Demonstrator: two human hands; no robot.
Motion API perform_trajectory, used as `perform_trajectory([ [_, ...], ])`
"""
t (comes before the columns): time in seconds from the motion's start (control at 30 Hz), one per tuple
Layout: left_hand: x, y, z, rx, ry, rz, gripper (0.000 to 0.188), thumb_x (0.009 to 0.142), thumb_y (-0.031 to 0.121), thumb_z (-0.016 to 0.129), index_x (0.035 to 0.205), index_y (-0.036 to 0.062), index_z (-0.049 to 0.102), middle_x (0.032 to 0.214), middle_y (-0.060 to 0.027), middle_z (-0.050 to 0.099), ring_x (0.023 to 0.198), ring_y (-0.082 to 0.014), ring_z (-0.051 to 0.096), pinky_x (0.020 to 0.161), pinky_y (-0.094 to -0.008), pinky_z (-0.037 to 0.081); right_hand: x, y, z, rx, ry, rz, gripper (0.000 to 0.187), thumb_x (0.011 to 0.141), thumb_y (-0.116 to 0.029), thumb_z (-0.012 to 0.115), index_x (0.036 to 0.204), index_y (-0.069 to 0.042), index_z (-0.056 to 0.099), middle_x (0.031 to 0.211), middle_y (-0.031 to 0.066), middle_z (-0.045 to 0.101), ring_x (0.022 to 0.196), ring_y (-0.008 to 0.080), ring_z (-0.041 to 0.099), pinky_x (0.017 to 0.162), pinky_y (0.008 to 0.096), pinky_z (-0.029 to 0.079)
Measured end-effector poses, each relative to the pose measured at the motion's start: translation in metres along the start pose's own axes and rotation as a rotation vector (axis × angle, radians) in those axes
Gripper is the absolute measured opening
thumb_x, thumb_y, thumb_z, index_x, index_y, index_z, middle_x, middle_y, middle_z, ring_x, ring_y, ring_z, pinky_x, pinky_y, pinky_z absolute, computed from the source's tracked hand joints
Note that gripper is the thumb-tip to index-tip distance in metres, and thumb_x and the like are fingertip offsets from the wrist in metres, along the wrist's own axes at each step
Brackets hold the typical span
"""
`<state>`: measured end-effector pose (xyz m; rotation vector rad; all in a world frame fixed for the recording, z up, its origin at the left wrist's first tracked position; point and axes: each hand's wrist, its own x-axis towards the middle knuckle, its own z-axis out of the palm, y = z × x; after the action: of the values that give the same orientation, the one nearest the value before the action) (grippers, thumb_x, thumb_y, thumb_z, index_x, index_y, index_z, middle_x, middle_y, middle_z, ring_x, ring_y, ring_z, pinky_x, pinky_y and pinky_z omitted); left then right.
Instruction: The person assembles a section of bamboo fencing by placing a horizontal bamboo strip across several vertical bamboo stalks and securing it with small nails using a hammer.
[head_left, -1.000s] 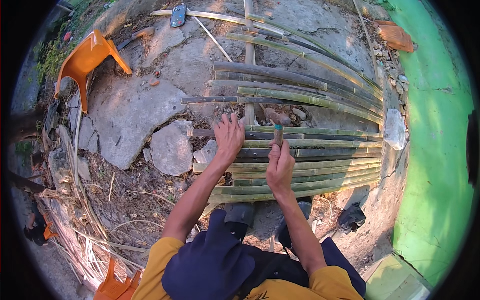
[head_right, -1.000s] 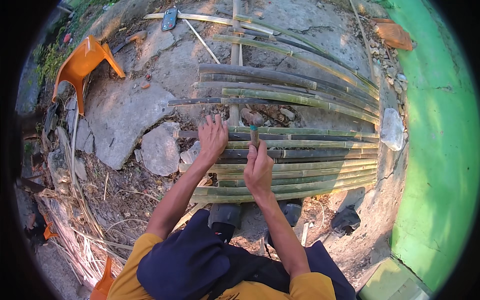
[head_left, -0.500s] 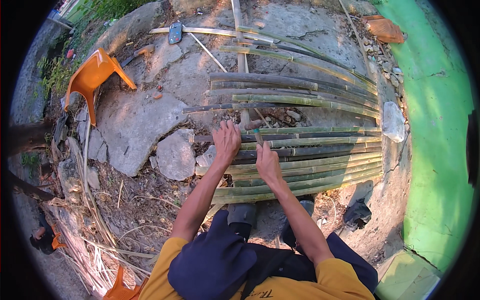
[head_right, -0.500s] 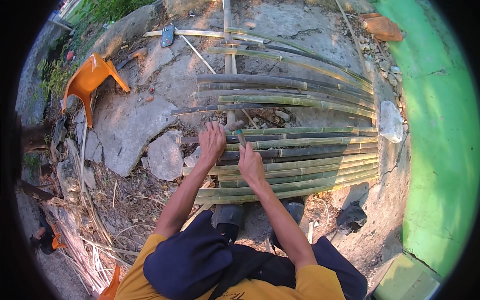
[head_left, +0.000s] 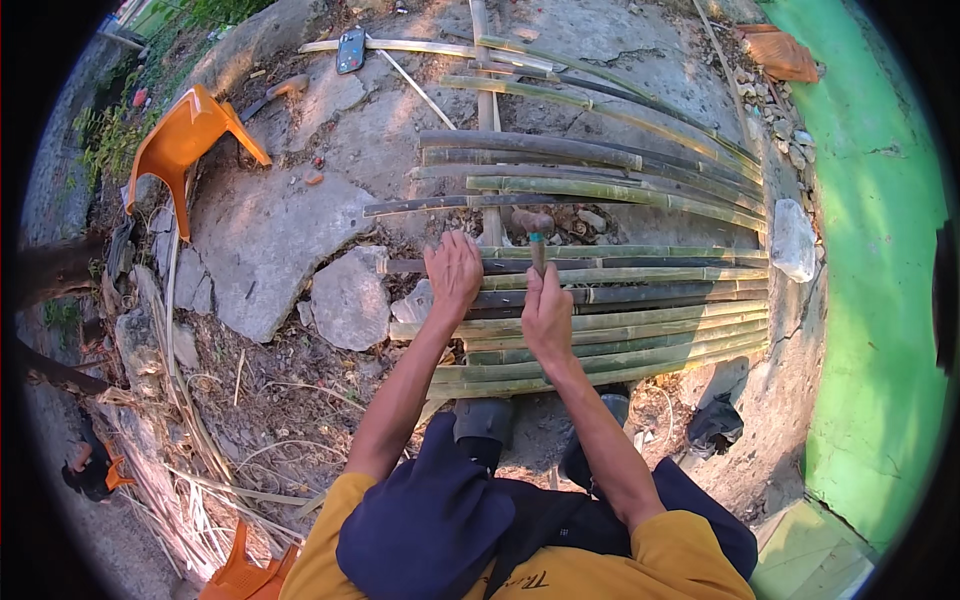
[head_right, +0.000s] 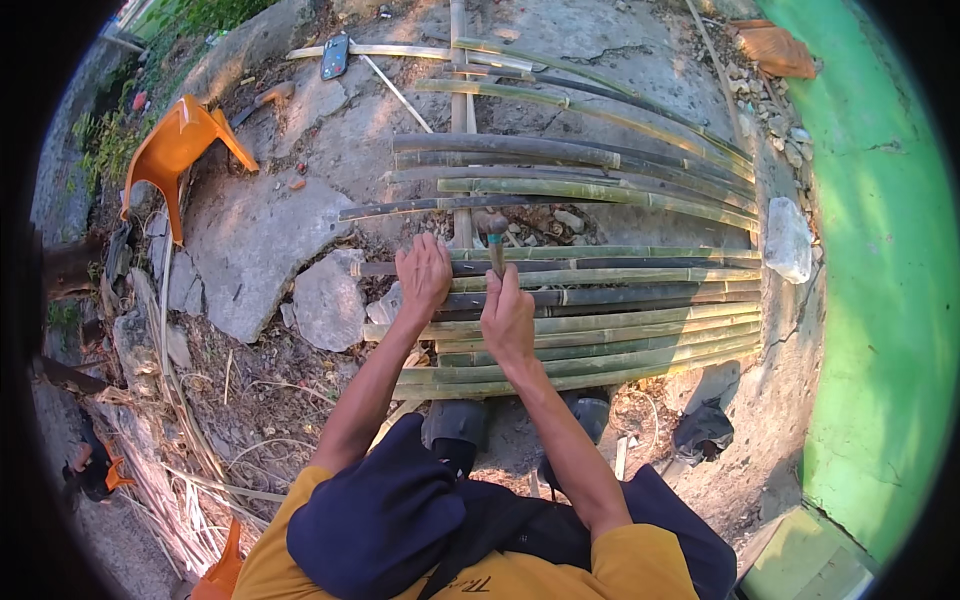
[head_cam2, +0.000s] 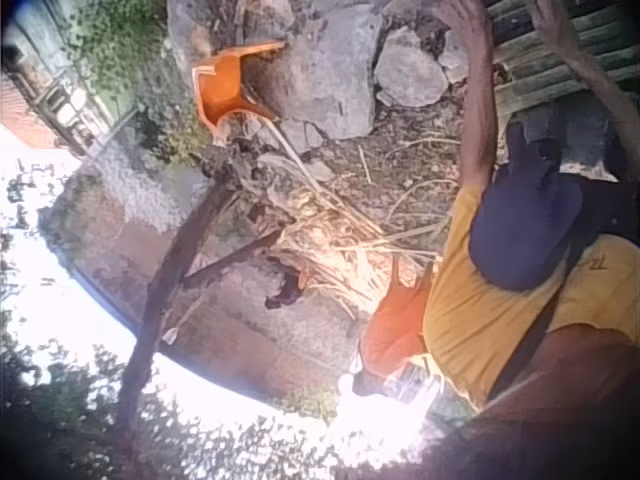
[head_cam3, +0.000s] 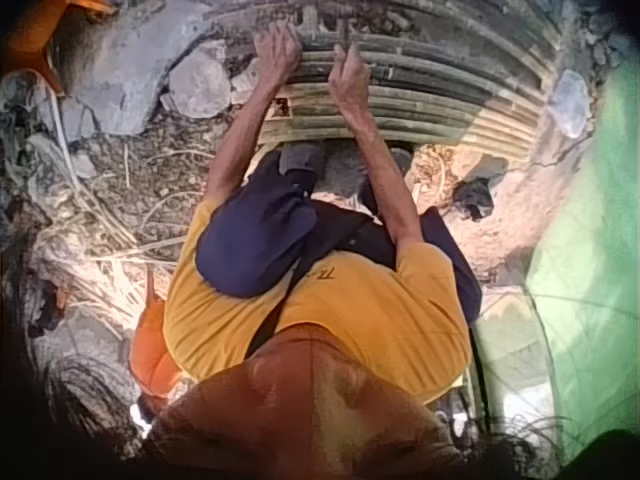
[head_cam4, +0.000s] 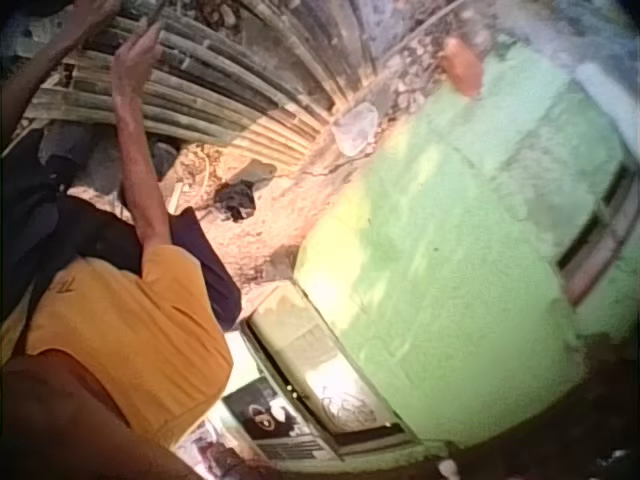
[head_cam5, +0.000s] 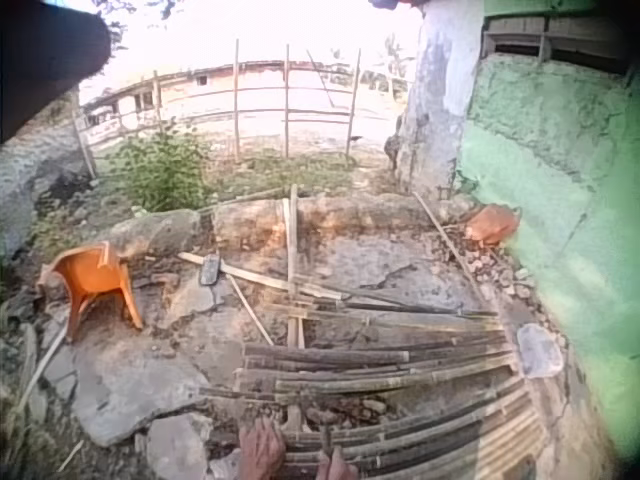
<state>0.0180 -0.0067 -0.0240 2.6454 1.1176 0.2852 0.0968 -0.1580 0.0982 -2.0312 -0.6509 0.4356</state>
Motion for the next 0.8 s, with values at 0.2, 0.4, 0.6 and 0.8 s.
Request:
perform_trajectory([
  [0.2, 0.016, 0.015, 0.004, -0.027, 0.034, 0.03, 0.024, 0.111, 0.028, 0.048, 0.104, 0.0076, 0.058, 0.098, -0.0151, 0.063, 0.088, -0.035, 0.066, 0.083, -0.0501, 0.042, -0.012, 0.04, 0.011, -0.078, 0.028, -0.013, 0.029, 0.115, -0.025, 0.051, 0.108, 0.003, 0.055, 0.069, 0.0304, 0.061, 0.068, 0.055, 0.063, 0.057, 0.0587, 0.042],
  [0.4, 0.017, -0.005, -0.006, -0.021, 0.013, 0.031, 0.025, 0.112, 0.028, 0.046, 0.106, 0.007, 0.057, 0.097, -0.0163, 0.064, 0.084, -0.0381, 0.066, 0.081, -0.0509, 0.044, -0.005, 0.003, -0.005, 0.134, 0.016, 0.125, 0.038, 0.117, -0.033, 0.048, 0.109, 0.003, 0.059, 0.062, 0.0183, 0.061, 0.055, 0.0384, 0.065, 0.053, 0.0495, 0.045],
  [0.6, 0.038, -0.057, -0.042, -0.081, 0.133, 0.119, 0.038, 0.113, 0.032, 0.046, 0.093, 0.0061, 0.066, 0.078, -0.021, 0.069, 0.074, -0.0416, 0.07, 0.067, -0.0523, 0.053, -0.015, 0.027, -0.016, 0.221, 0.019, 0.21, 0.034, 0.117, -0.032, 0.047, 0.113, -0.002, 0.062, 0.065, 0.0058, 0.056, 0.055, 0.0151, 0.055, 0.052, 0.0367, 0.041],
  [0.8, 0.035, -0.074, -0.029, -0.026, -0.099, -0.026, 0.061, 0.112, 0.041, 0.042, 0.077, 0.0043, 0.075, 0.07, -0.0255, 0.07, 0.066, -0.0471, 0.07, 0.063, -0.0554, 0.057, -0.024, 0.02, 0.007, 0.097, 0.006, 0.034, 0.025, 0.115, -0.022, 0.048, 0.115, 0.001, 0.055, 0.071, 0.028, 0.063, 0.071, 0.0538, 0.065, 0.061, 0.0595, 0.045],
])
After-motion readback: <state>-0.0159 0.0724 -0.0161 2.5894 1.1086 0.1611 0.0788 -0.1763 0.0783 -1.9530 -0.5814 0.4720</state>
